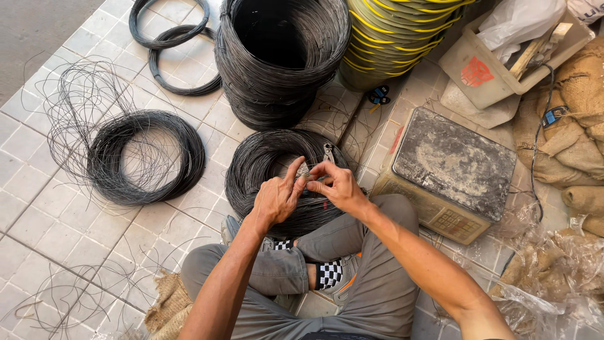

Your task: The person sits on a tiled floor and uses red-handled pliers to cut sections of black wire from a large coil. They pull the wire taut, cut it, and then coil the cut pieces into smaller bundles, placing them on a nearby scale.

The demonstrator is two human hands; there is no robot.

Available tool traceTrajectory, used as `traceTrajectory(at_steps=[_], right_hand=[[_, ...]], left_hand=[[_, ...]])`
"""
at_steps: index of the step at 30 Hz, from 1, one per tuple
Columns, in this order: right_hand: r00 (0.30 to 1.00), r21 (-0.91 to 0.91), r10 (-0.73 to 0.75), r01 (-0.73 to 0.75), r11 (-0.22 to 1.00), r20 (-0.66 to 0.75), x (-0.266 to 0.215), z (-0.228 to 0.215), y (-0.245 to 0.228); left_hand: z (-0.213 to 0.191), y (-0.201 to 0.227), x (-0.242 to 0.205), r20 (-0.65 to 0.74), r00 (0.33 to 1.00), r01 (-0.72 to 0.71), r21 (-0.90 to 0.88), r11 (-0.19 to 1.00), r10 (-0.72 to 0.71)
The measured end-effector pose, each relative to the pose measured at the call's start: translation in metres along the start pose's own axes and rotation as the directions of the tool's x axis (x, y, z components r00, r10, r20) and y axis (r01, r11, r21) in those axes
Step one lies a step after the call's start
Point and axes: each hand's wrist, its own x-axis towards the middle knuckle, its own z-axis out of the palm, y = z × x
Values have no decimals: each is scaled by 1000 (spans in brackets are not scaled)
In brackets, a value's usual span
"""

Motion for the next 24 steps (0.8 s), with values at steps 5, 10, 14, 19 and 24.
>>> traceTrajectory(at_steps=[5, 10, 14, 19, 24], right_hand=[[963, -399, -245, 270, 876, 114, -5, 0, 1], [947, -464, 1, 156, 872, 321, -3, -11, -20], [898, -494, 152, 80, 866, 413, 7, -17, -16], [925, -437, 36, 145, 888, 379, 6, -29, -60], [909, -580, -395, 395, 713, 133, 13, -58, -33]], left_hand=[[8, -9, 3, 10, 1000, 18, 9, 1000, -18], [17, -11, 4, 26, 1000, 13, 35, 999, -14], [16, -3, 1, -9, 1000, 1, 35, 999, -1], [1, 7, 1, -111, 994, 16, 9, 1000, -15], [-33, -14, -13, -310, 946, -38, -381, 924, -89]])
